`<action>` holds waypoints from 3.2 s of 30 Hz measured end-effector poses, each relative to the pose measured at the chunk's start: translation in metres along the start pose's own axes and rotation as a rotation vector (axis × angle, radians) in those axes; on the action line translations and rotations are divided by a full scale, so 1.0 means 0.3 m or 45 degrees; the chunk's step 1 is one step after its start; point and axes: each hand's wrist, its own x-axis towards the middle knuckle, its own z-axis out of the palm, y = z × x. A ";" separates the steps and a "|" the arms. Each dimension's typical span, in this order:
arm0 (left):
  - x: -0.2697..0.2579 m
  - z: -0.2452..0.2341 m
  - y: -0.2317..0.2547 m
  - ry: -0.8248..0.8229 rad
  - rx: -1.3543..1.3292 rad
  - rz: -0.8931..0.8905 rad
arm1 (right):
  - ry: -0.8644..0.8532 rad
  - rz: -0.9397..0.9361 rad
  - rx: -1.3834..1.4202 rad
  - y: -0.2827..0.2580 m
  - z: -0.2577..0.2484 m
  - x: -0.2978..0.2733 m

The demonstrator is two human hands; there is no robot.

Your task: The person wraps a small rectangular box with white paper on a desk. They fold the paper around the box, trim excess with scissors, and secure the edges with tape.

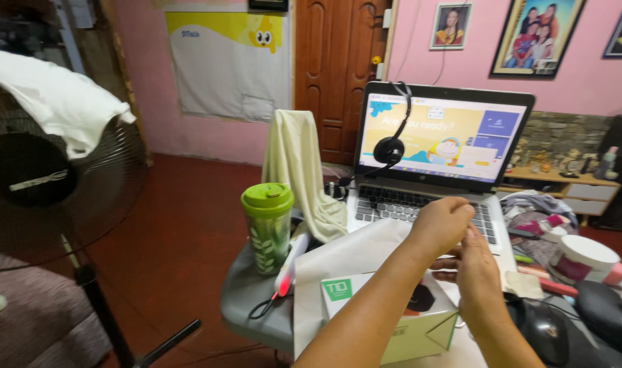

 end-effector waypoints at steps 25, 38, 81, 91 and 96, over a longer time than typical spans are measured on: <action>-0.186 -0.065 -0.159 -0.208 0.485 -0.074 | 0.253 -0.174 -0.426 0.204 -0.127 -0.021; -0.195 -0.084 -0.124 -0.102 0.312 0.003 | 0.242 -0.024 -1.285 0.315 -0.260 0.037; 0.029 -0.328 -0.045 -1.098 -0.277 -0.627 | 0.000 -0.648 -1.649 0.371 -0.374 0.179; -0.082 -0.295 -0.180 -1.020 -0.277 -0.857 | 0.047 0.132 -0.301 0.167 -0.217 0.110; -0.080 -0.295 -0.214 -0.976 0.055 -0.717 | -0.070 0.482 -0.250 0.083 -0.177 0.038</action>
